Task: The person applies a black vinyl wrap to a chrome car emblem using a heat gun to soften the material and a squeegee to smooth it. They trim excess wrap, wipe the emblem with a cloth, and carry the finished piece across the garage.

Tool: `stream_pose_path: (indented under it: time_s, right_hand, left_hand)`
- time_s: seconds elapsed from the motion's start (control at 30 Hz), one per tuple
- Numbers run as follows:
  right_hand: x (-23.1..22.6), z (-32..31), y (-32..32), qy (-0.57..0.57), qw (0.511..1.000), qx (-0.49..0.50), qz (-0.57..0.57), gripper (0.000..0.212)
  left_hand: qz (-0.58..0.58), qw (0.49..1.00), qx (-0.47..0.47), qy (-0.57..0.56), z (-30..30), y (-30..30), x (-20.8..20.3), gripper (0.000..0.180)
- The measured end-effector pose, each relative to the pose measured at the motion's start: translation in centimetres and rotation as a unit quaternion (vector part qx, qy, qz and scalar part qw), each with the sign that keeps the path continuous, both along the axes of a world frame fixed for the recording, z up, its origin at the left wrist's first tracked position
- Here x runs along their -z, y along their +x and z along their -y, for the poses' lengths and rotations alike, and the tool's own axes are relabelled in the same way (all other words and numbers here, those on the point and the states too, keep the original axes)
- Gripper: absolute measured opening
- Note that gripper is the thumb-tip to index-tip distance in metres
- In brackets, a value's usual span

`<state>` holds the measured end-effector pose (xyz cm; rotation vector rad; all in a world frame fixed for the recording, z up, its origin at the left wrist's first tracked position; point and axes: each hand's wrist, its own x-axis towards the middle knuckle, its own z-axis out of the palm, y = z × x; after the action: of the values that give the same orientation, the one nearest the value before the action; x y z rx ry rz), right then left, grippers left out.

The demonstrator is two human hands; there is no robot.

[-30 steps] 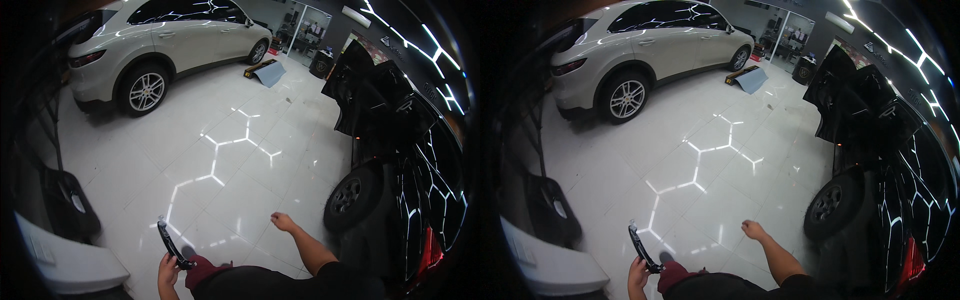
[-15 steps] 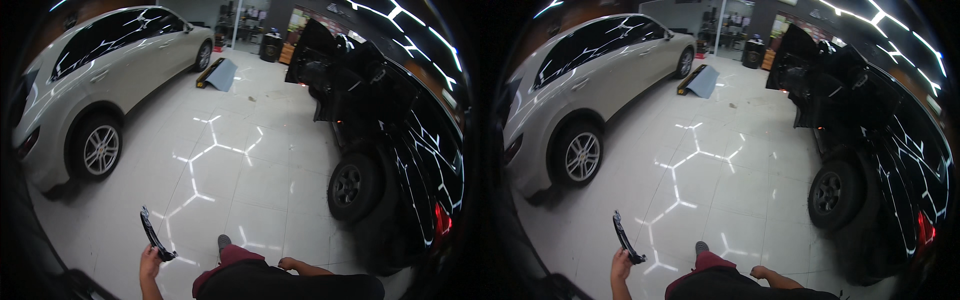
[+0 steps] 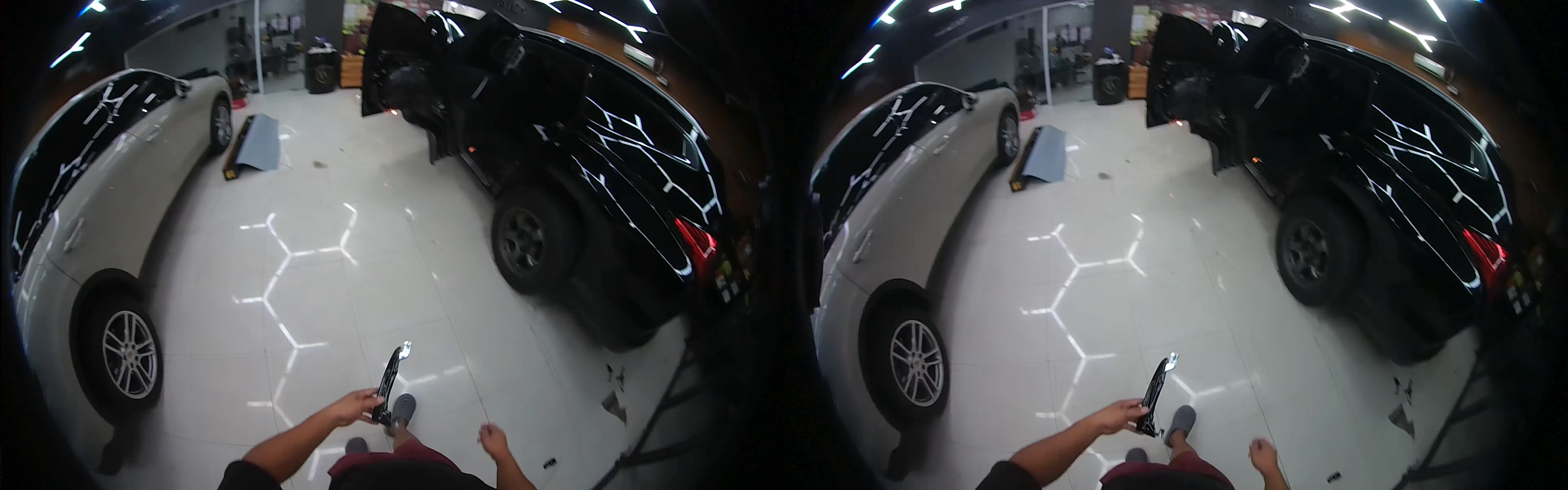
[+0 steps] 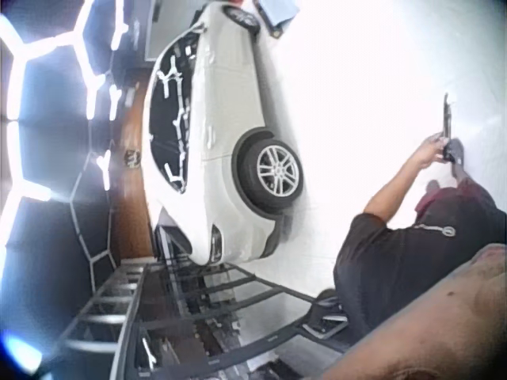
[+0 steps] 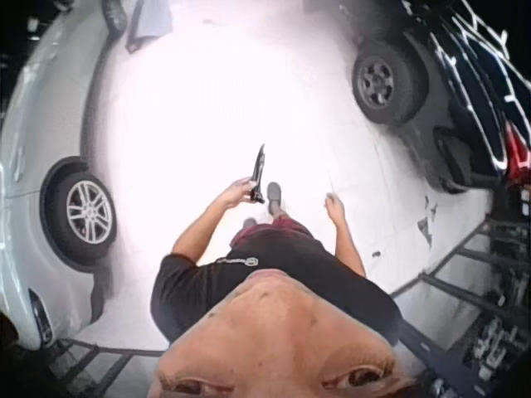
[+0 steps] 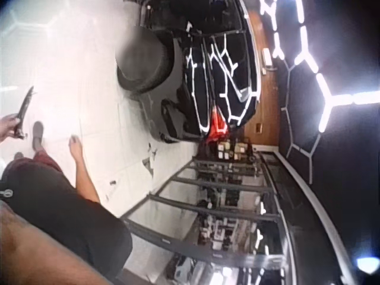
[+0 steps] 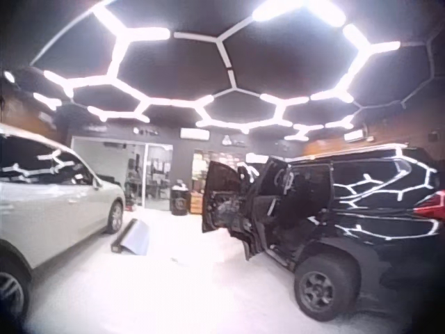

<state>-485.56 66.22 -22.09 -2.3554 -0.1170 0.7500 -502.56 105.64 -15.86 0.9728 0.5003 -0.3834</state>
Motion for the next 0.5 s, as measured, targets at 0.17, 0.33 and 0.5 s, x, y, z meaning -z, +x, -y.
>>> stream_pose_path:
  time_s: [0.17,0.33,0.5]
  right_hand:
    - [10.2,31.7,-22.3,0.263,0.949,0.175,-0.01,0.057]
    - [12.1,36.4,-31.9,-0.323,0.927,0.14,-0.126,0.027]
    - [16.4,32.0,-36.1,-0.152,0.952,0.232,-0.128,0.04]
  left_hand:
    - [0.062,0.994,0.065,-0.054,6.8,5.8,-3.6,0.043]
    - [0.015,0.984,0.104,-0.147,14.8,5.6,-2.0,0.037]
    - [-0.085,0.944,0.287,-0.137,28.4,10.3,-0.3,0.04]
